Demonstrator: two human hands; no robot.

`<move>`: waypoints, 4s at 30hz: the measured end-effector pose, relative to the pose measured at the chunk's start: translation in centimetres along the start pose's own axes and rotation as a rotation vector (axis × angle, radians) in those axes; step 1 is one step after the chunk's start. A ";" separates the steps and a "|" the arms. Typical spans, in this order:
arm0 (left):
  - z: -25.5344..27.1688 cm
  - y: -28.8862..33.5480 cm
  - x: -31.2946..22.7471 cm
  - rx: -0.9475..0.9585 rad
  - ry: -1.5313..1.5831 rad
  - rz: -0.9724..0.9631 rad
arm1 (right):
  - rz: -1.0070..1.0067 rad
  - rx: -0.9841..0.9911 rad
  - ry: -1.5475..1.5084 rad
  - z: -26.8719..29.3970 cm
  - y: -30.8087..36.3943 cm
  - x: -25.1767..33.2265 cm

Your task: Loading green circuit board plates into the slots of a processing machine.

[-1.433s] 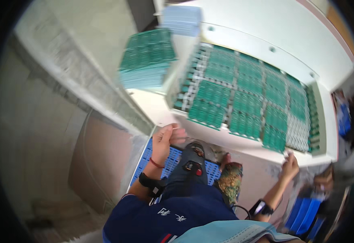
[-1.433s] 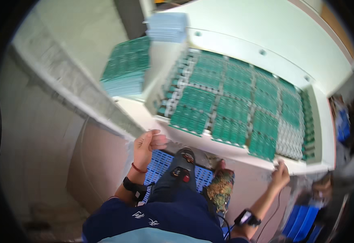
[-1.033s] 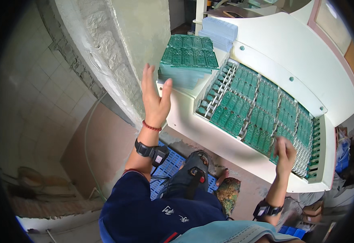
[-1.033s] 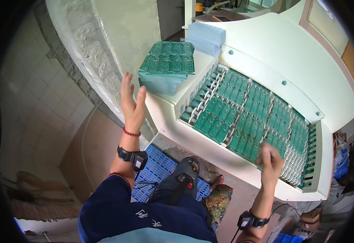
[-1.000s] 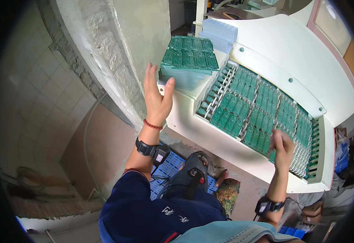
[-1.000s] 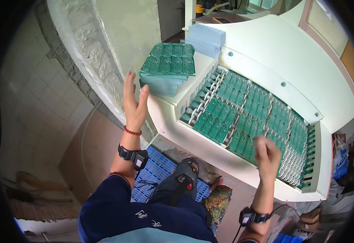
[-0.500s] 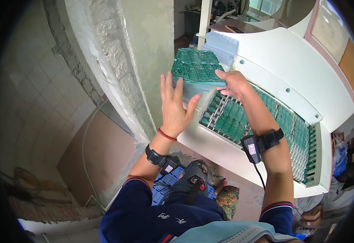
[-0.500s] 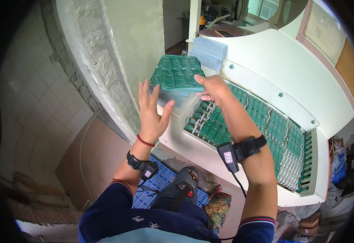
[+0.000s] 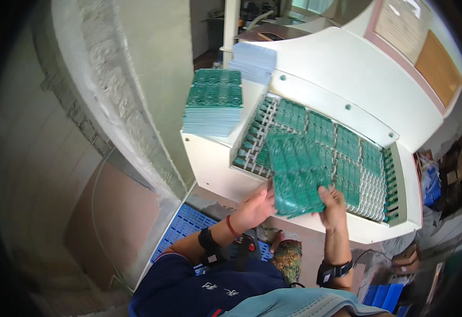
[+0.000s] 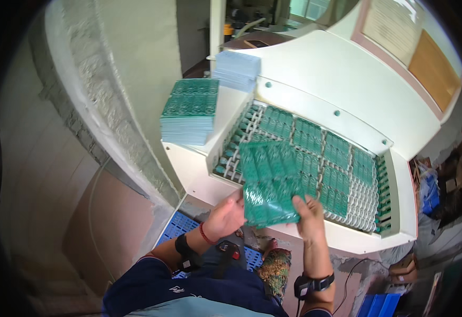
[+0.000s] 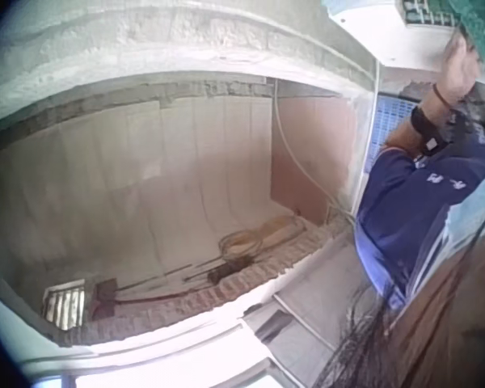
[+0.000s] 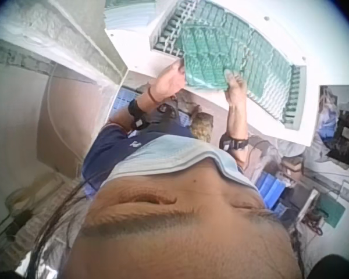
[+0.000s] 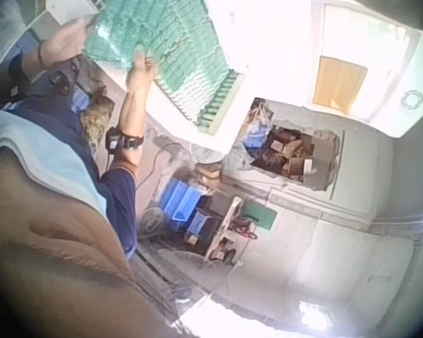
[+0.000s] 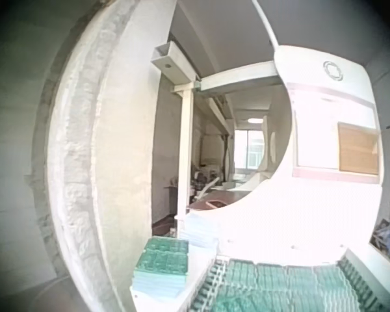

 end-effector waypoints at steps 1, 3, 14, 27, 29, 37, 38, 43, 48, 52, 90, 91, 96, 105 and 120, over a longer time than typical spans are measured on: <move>0.3 0.2 1.4 -0.070 -0.014 0.073 | -0.017 -0.019 0.037 0.8 1.1 -1.3; 0.9 0.5 3.2 -0.205 -0.061 0.154 | -0.024 -0.058 0.064 1.9 2.8 -3.0; 3.2 1.7 5.5 -0.387 -0.196 0.224 | 0.043 -0.284 1.186 1.8 7.7 -1.6; 4.9 5.5 2.5 -0.440 -0.199 0.209 | 0.278 -0.780 0.339 22.3 4.9 3.4; 5.6 6.4 1.9 -0.430 -0.212 0.200 | 0.282 -0.855 0.313 28.7 4.9 4.5; 5.4 7.2 1.2 -0.469 -0.253 0.165 | 0.268 -1.036 1.706 31.3 4.0 5.2; 5.3 7.4 1.1 -0.465 -0.272 0.159 | 0.334 -0.972 1.695 29.5 3.5 5.1; 5.7 7.6 1.4 -0.499 -0.264 0.184 | 0.267 -0.857 1.730 27.6 2.5 4.3; 5.9 7.4 1.4 -0.510 -0.260 0.187 | 0.337 -0.860 1.737 24.5 2.4 4.8; 5.6 7.0 2.1 -0.485 -0.239 0.228 | 0.153 -0.481 1.008 17.0 3.1 1.3; 5.2 9.1 -3.7 -0.479 -0.316 0.103 | -0.180 -0.170 0.294 1.8 -0.3 -10.0; 5.4 8.9 -3.5 -0.481 -0.334 0.122 | -0.185 -0.175 0.301 1.7 0.7 -9.5; 5.8 6.9 -2.1 -0.438 -0.330 0.148 | -0.184 0.055 0.210 -0.8 3.6 -8.8; 6.6 7.6 -2.3 -0.506 -0.271 0.111 | -0.053 -0.389 0.249 9.7 1.9 -5.3; 7.1 7.2 -1.6 -0.490 -0.309 0.115 | 0.034 -0.802 0.723 23.3 6.2 1.2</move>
Point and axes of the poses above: each hand's wrist, its own y-axis away from the middle knuckle, its own z-axis out of the back of the hand, x = y × z, the point moved 6 cm from there along -y, towards the middle knuckle, and after that the axes turned 1 degree about -y, right-handed, at the moved point
